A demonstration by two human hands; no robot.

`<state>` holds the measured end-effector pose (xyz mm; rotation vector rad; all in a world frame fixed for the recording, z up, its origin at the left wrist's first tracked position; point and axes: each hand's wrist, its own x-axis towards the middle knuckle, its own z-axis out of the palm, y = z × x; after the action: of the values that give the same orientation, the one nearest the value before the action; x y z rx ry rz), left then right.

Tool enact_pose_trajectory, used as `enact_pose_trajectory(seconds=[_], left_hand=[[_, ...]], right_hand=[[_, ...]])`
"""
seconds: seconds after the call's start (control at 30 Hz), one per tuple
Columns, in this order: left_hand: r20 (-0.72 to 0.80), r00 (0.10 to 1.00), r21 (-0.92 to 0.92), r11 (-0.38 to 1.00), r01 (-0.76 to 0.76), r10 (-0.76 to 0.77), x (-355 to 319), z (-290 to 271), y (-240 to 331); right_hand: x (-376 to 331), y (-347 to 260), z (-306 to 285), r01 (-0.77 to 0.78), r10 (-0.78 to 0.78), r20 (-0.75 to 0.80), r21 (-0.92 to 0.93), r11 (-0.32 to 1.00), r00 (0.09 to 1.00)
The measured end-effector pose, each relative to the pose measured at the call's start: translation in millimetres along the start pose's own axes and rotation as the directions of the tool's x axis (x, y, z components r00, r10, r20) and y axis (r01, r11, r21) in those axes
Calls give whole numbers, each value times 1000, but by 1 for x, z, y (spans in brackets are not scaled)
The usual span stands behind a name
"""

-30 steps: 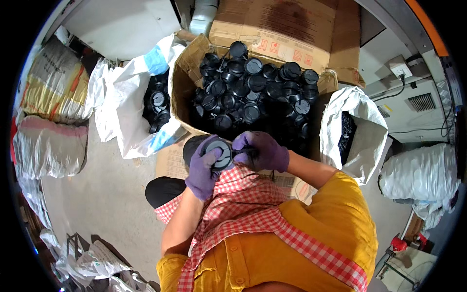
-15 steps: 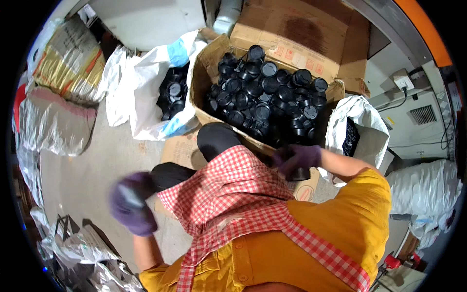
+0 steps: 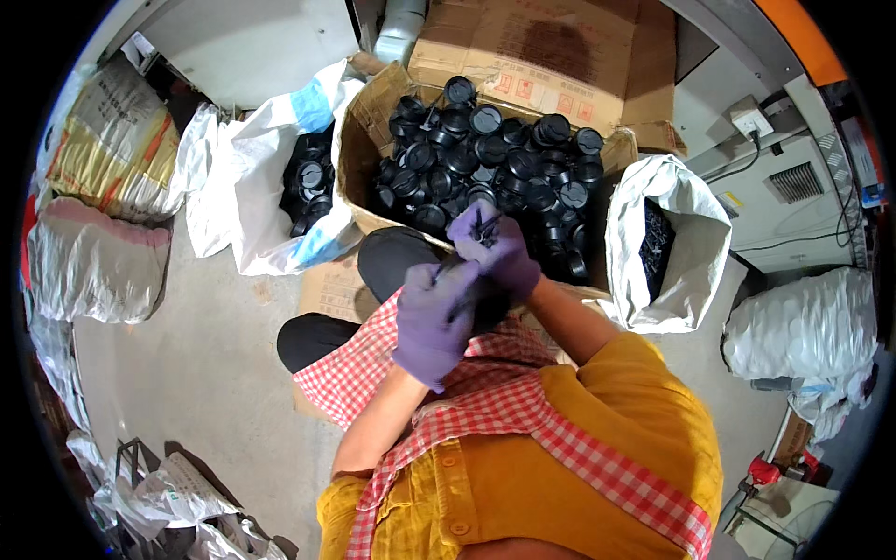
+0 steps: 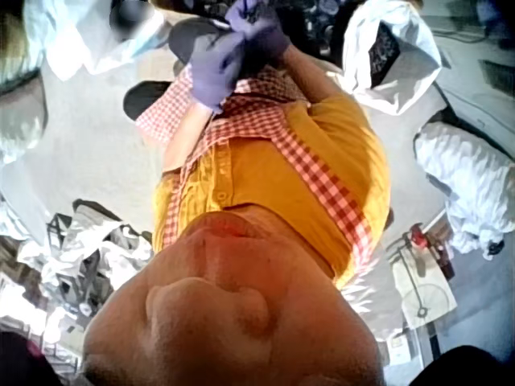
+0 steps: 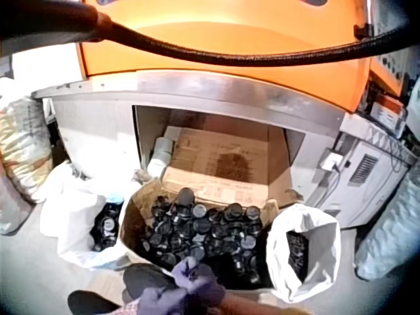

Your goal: The person sits on the floor and sorts black plastic parts from a cardboard box into a white sack. They pick up individual parts, inspect them, and place them into the sack, occasionally adjusting the sack's position.

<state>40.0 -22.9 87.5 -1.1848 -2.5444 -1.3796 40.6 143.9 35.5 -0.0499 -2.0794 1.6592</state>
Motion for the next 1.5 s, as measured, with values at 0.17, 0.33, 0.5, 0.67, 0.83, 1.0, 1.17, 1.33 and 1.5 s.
enact_pose_trajectory(seconds=[0.17, 0.33, 0.5, 0.67, 0.83, 1.0, 1.17, 1.33, 1.5], left_hand=[[-3, 983, 179, 967, -179, 183, 16, -35, 27], [-489, 851, 307, 951, -37, 191, 66, -101, -55], [-488, 873, 498, 828, 258, 22, 90, -111, -152], [-332, 941, 537, 834, 125, 72, 60, -61, -152], [-258, 960, 375, 904, 205, -111, 38, 2, -134], [-149, 972, 488, 842, 230, -180, 52, 18, -126], [-86, 941, 542, 778, 319, -326, 58, 13, -134], [-64, 914, 532, 761, 372, -401, 62, 12, -134], [-46, 908, 508, 773, 380, -416, 64, 12, -135]], right_hand=[[-2, 74, -82, -229, -52, -394, -631, 741, 918], [-26, 48, -206, -422, -107, -737, -492, 762, 667], [-104, 125, -315, -760, 328, -697, -638, 123, 638], [-82, 104, -324, -724, 204, -711, -689, -15, 673], [16, 71, -246, -176, -311, -356, -858, 483, 881], [126, 131, -134, 61, -26, 58, -772, 633, 998], [220, 201, -61, -31, 185, 62, -886, 462, 981], [244, 222, -27, -294, 614, -62, -912, 285, 787], [192, 239, -10, -26, 425, 107, -955, 296, 899]])
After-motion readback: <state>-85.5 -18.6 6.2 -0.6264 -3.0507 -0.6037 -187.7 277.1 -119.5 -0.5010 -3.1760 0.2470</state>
